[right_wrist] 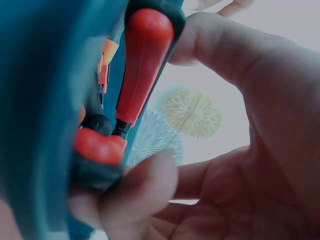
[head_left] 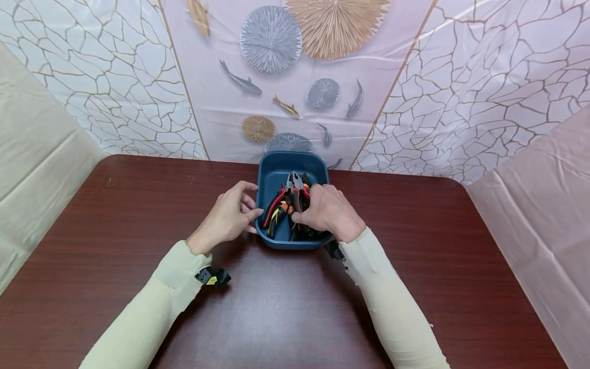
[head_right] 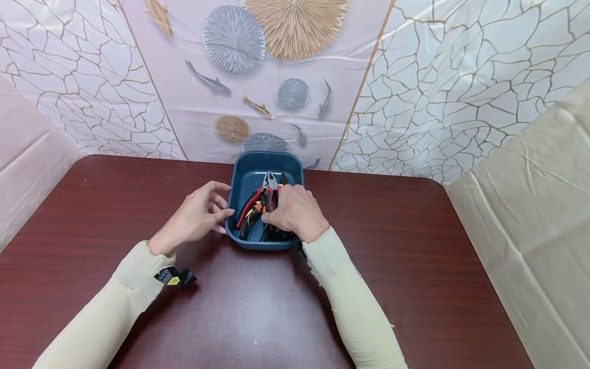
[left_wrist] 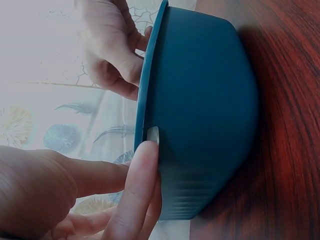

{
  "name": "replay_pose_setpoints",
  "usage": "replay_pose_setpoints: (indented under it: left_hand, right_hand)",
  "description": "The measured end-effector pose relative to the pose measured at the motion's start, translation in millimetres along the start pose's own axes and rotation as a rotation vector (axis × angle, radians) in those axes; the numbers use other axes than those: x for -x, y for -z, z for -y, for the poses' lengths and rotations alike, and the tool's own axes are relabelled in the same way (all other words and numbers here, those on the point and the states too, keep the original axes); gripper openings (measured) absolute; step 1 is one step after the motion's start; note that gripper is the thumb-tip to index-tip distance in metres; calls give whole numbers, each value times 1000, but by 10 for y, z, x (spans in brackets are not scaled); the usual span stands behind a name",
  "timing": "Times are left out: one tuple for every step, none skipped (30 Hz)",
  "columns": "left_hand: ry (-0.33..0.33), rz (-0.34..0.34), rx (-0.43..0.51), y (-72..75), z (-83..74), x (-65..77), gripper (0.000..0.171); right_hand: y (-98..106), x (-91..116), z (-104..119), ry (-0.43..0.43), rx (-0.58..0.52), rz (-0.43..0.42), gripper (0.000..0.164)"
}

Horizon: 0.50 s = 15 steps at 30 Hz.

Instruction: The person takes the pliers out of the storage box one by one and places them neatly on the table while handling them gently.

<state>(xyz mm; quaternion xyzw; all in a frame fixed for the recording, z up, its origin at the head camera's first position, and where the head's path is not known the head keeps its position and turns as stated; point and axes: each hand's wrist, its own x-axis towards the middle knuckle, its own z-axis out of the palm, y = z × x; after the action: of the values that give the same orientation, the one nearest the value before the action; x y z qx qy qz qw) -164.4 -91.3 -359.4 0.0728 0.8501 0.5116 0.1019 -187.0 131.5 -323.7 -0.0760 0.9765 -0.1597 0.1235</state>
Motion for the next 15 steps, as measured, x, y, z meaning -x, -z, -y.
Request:
replay_pose_setpoints:
  left_hand:
    - [0, 0, 1, 0, 0, 1, 58]
    - [-1, -1, 1, 0, -1, 2, 58]
    - [-2, -2, 2, -1, -3, 3, 58]
    - [-3, -3, 2, -1, -5, 5, 58]
    - [-3, -4, 2, -1, -8, 7, 58]
    - [-4, -5, 2, -1, -9, 8, 58]
    - [-5, -6, 3, -2, -11, 9, 58]
    - [-6, -6, 3, -2, -13, 10, 58]
    - [-5, -6, 4, -2, -13, 11, 58]
    - [-5, -6, 4, -2, -14, 11, 58]
    - [-4, -6, 4, -3, -15, 10, 58]
    - [-3, -6, 4, -3, -15, 10, 58]
    - [-3, -6, 4, -3, -14, 10, 57]
    - [-2, -7, 4, -3, -14, 10, 57]
    - [-2, -7, 2, -3, -12, 11, 57]
  right_hand:
    - [0, 1, 1, -2, -5, -3, 37]
    - [2, 2, 1, -3, -13, -5, 37]
    - [2, 0, -1, -1, -16, -13, 38]
    - [2, -3, -4, 3, -19, -21, 38]
    - [3, -8, -8, 8, -23, -31, 39]
    - [4, -11, -12, 12, -28, -40, 40]
    - [8, -12, -14, 15, -33, -48, 41]
    - [11, -12, -18, 17, -34, -56, 43]
    - [13, -11, -22, 18, -33, -63, 44]
    - [18, -5, -24, 15, -37, -64, 45]
    - [23, 1, -24, 11, -43, -64, 47]
    - [27, 6, -25, 7, -45, -65, 49]
    - [31, 11, -26, 5, -46, -67, 50]
    - [36, 15, -29, 4, -45, -70, 52]
    - [41, 17, -32, 3, -43, -75, 53]
